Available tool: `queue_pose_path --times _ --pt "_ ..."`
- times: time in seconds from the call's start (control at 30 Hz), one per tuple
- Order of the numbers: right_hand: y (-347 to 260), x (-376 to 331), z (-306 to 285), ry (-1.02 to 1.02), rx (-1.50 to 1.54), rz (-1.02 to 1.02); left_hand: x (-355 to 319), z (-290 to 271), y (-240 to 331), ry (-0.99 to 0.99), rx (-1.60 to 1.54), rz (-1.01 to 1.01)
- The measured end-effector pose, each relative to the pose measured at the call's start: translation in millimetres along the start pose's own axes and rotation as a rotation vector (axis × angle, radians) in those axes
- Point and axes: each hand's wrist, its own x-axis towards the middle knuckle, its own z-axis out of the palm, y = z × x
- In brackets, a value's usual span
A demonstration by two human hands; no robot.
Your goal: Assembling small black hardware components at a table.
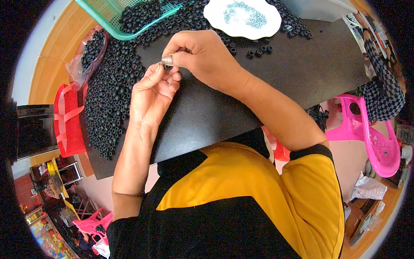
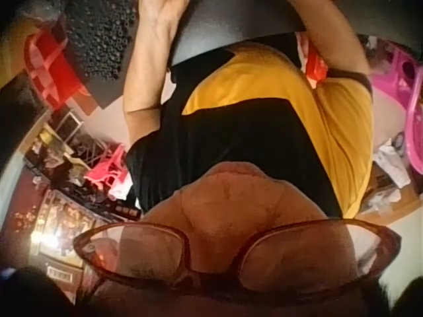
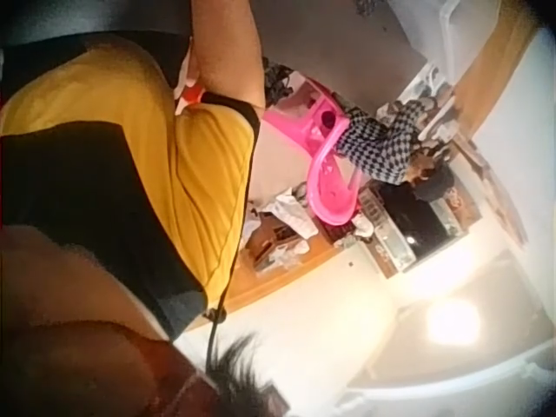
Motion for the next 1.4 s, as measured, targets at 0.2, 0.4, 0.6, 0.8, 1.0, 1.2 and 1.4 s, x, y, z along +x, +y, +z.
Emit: queue_pose_path --times 0.2,0.4,0.6,0.8,1.0,1.2,1.4 --pt "-2 0 0 -0.010 -0.021 -0.002 1 -3 2 -0.051 -0.005 -0.032" --pt "-6 -2 7 0.155 -0.428 -0.323 4 -1 0 -0.021 -0.067 0.035" --pt "-4 -2 12 0.207 -0.574 -0.422 0 4 -4 0.019 -0.072 0.079" --pt "-5 -1 9 0.158 -0.665 -0.494 1 6 -3 0.029 -0.061 0.052" --pt "-7 0 5 0.141 -0.742 -0.513 2 1 -2 0.029 -0.063 -0.127" --pt "-4 -1 7 0.149 -0.692 -0.514 2 4 -5 0.048 -0.105 -0.092" --pt "-2 -3 11 0.137 -0.644 -0.446 2 2 -6 0.016 -0.124 -0.091"
